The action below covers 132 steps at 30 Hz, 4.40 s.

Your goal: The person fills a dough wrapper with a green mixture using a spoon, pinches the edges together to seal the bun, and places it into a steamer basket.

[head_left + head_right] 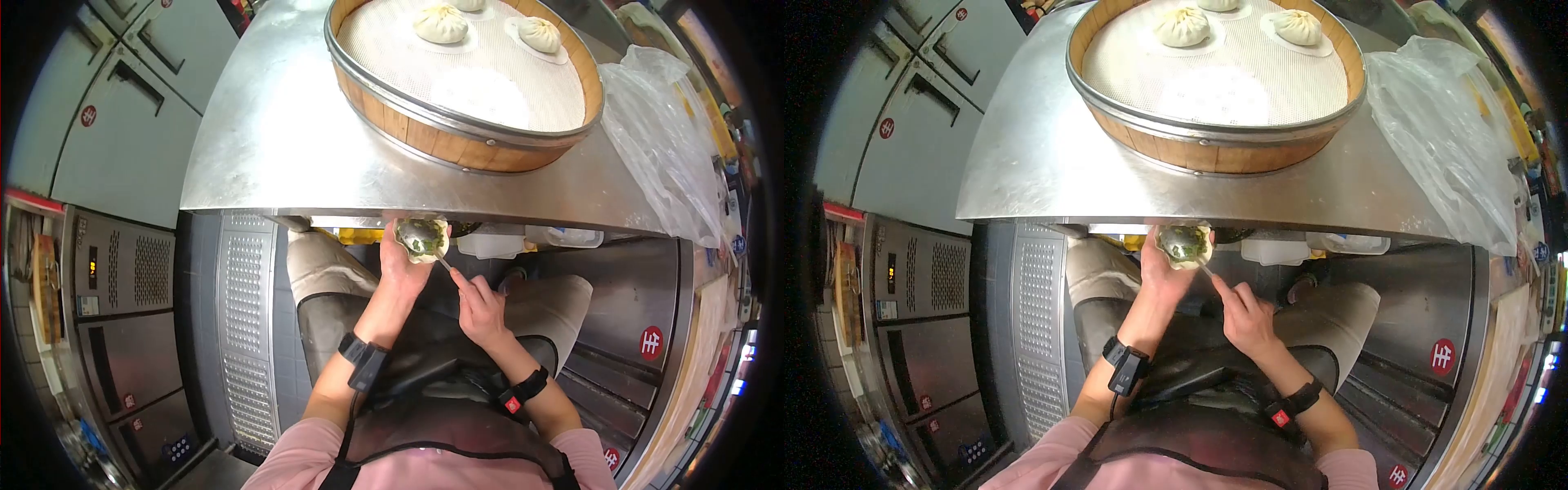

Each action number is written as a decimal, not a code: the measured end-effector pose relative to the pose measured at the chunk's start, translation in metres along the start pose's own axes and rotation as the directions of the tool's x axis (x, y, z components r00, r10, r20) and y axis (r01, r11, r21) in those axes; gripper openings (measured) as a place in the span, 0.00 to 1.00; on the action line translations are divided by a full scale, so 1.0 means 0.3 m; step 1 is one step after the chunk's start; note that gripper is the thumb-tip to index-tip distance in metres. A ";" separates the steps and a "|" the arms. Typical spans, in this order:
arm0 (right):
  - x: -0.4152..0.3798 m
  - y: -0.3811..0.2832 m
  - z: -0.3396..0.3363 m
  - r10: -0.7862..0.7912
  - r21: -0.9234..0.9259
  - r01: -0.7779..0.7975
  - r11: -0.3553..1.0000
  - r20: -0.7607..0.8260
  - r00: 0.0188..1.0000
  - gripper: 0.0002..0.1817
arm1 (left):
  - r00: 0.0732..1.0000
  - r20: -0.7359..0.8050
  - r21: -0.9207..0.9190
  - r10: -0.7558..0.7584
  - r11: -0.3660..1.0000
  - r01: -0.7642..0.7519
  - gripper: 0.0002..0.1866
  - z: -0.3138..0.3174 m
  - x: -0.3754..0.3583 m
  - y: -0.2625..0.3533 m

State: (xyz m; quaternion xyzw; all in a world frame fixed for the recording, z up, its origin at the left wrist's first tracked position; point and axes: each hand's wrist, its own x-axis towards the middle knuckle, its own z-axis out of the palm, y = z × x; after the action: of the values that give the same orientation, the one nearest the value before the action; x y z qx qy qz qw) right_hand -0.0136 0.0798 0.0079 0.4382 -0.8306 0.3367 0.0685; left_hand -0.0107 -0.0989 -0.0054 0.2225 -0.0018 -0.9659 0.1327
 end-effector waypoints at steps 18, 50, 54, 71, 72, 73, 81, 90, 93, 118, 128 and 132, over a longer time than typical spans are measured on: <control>0.006 -0.031 0.020 0.188 0.190 -0.179 0.965 -0.034 0.982 0.22 | 0.999 0.052 -0.074 0.000 0.997 0.003 0.20 -0.022 0.001 0.010; 0.118 0.281 0.072 0.057 -0.201 -0.062 0.978 -0.029 0.998 0.11 | 0.991 -0.124 0.116 -0.053 0.991 0.067 0.21 -0.045 -0.015 0.052; 0.185 0.306 0.112 0.104 -0.392 -0.044 0.919 0.131 0.986 0.06 | 0.982 -0.069 0.173 -0.177 0.967 0.186 0.23 -0.019 -0.049 0.048; 0.099 -0.046 -0.202 -0.004 0.165 -0.038 0.986 0.247 0.969 0.03 | 0.945 -0.129 0.687 -0.300 0.660 0.303 0.12 0.037 -0.310 -0.057; 0.095 -0.055 -0.207 -0.003 0.164 -0.039 0.986 0.247 0.969 0.03 | 0.951 -0.133 0.718 -0.280 0.634 0.287 0.11 0.036 -0.320 -0.062; 0.093 -0.066 -0.215 0.041 0.161 -0.075 0.984 0.204 0.978 0.05 | 0.955 -0.126 0.707 -0.268 0.651 0.276 0.10 0.046 -0.332 -0.068; 0.058 -0.093 -0.253 0.023 0.117 -0.036 0.992 0.110 0.994 0.07 | 0.953 -0.076 0.761 -0.295 0.601 0.246 0.09 0.056 -0.366 -0.090; 0.042 -0.128 -0.278 -0.043 0.024 0.043 0.999 0.011 0.999 0.07 | 0.947 -0.054 0.770 -0.315 0.590 0.241 0.09 0.073 -0.386 -0.111; 0.042 -0.128 -0.279 0.068 0.076 -0.063 0.995 -0.058 0.996 0.07 | 0.937 -0.029 0.774 -0.348 0.586 0.242 0.09 0.081 -0.388 -0.108; 0.028 -0.138 -0.339 -0.084 -0.034 0.085 0.996 0.039 0.996 0.12 | 0.877 0.052 0.854 -0.477 0.477 0.209 0.13 0.114 -0.393 -0.111; 0.044 -0.130 -0.365 -0.090 0.122 0.070 0.990 0.167 0.982 0.12 | 0.786 -0.019 0.896 -0.618 0.338 0.287 0.15 0.125 -0.381 -0.088; 0.030 -0.115 -0.391 -0.080 0.160 0.046 0.986 0.218 0.973 0.09 | 0.656 -0.042 0.734 -0.753 0.423 0.532 0.23 0.170 -0.388 -0.037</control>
State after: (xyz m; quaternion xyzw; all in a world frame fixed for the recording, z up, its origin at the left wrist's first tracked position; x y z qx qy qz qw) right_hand -0.0136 0.1330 0.1183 0.5035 -0.7901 0.3462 -0.0487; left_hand 0.0653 -0.0610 0.0898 0.0917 -0.2949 -0.8856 -0.3469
